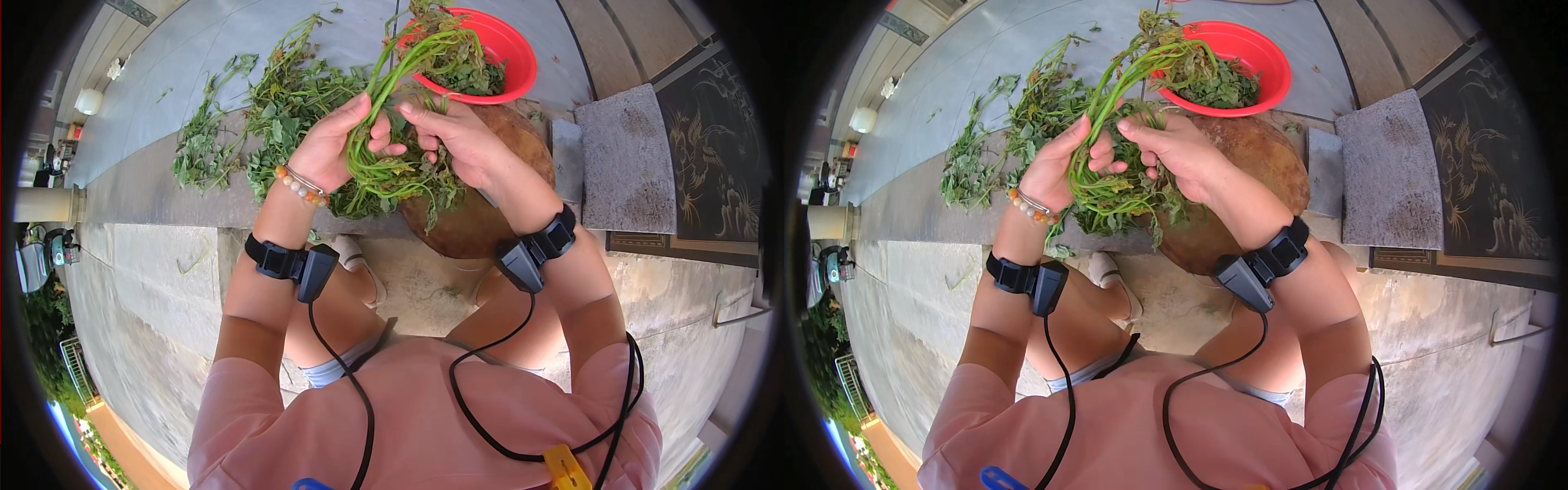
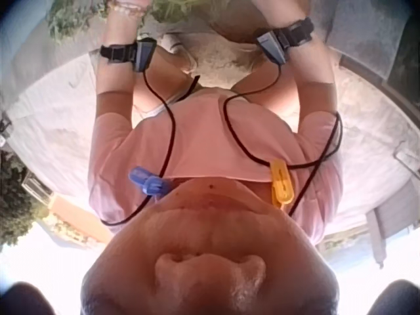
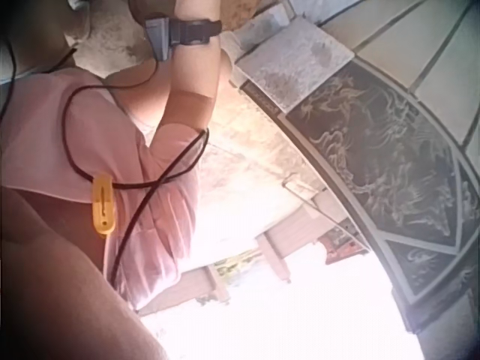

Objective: Chopping and sorting leafy green vegetables on a wooden cutting board.

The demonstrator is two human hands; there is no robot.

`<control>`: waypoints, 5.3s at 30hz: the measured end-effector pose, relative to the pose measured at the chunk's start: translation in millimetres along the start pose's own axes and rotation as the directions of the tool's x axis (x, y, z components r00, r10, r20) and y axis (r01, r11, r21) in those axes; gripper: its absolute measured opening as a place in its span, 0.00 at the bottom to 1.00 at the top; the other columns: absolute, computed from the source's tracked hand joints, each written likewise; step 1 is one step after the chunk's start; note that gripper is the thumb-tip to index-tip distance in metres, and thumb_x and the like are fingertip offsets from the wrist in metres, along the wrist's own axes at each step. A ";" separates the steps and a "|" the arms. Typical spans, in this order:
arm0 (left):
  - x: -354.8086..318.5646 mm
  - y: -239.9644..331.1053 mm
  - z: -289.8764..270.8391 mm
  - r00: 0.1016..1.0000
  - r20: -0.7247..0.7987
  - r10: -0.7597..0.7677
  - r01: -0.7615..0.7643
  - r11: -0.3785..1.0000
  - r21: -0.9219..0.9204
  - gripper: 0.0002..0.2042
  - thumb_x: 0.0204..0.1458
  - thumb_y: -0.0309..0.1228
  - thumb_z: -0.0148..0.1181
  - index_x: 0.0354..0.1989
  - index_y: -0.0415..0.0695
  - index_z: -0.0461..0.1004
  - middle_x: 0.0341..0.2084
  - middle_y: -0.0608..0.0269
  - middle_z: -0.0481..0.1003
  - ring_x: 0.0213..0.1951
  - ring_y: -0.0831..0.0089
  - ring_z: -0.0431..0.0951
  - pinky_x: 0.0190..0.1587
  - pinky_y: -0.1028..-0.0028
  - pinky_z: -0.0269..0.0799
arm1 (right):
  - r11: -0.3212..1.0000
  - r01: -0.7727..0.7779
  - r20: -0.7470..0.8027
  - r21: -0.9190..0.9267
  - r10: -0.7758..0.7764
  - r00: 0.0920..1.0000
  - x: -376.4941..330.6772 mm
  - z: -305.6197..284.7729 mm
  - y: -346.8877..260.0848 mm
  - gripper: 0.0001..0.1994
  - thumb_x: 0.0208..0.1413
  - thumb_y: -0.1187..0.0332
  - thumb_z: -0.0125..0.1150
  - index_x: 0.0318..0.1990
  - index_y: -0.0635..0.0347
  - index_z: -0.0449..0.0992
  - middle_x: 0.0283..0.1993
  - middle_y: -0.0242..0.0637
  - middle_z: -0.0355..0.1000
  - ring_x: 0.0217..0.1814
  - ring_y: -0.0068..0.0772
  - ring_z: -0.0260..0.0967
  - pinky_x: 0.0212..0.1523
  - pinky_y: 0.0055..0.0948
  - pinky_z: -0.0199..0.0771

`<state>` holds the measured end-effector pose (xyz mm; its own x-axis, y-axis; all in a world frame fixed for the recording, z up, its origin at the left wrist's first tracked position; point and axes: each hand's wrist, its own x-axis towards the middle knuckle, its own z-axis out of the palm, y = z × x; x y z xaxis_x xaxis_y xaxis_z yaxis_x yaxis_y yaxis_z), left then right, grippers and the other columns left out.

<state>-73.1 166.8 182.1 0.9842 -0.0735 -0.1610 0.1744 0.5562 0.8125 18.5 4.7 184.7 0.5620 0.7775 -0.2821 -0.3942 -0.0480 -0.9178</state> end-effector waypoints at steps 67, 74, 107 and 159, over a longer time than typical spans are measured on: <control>-6.8 4.8 1.9 0.993 -0.063 0.104 -0.049 0.814 0.579 0.28 0.49 0.29 0.58 0.59 0.42 0.56 0.44 0.67 0.69 0.40 0.82 0.69 0.41 0.80 0.65 | 0.994 -0.094 0.181 -0.050 0.102 0.978 9.6 -15.1 2.0 0.07 0.45 0.69 0.57 0.32 0.58 0.69 0.21 0.22 0.60 0.17 0.11 0.48 0.17 0.16 0.41; 4.1 -8.6 -1.6 0.968 -0.078 0.238 -0.161 0.830 0.535 0.22 0.54 0.35 0.55 0.55 0.41 0.62 0.41 0.70 0.70 0.38 0.83 0.68 0.41 0.80 0.64 | 0.961 -0.081 0.244 -0.265 0.148 0.959 9.1 -9.4 4.9 0.16 0.40 0.67 0.63 0.38 0.59 0.69 0.28 0.24 0.62 0.26 0.14 0.55 0.25 0.16 0.50; -2.0 -8.6 -25.3 0.988 -0.141 0.067 0.067 0.632 0.772 0.30 0.48 0.19 0.48 0.62 0.40 0.50 0.49 0.60 0.67 0.47 0.76 0.69 0.49 0.77 0.63 | 0.724 0.249 0.150 -0.644 -0.199 0.968 27.5 1.8 39.7 0.14 0.48 0.63 0.55 0.37 0.64 0.72 0.36 0.51 0.71 0.39 0.50 0.68 0.43 0.39 0.66; -66.7 50.9 -49.9 0.982 -0.038 0.185 -0.179 0.974 0.141 0.23 0.51 0.27 0.50 0.56 0.32 0.56 0.21 0.69 0.62 0.27 0.74 0.65 0.53 0.63 0.63 | 0.410 0.078 -0.164 -0.909 -0.522 0.837 -21.7 -176.6 -32.3 0.12 0.57 0.62 0.45 0.45 0.56 0.69 0.40 0.47 0.70 0.44 0.50 0.66 0.45 0.35 0.63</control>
<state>-131.4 241.3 206.3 0.9977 0.0623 -0.0285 -0.0017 0.4382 0.8989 147.5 -121.3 171.1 0.7954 0.5730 0.1975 0.5431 -0.5292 -0.6519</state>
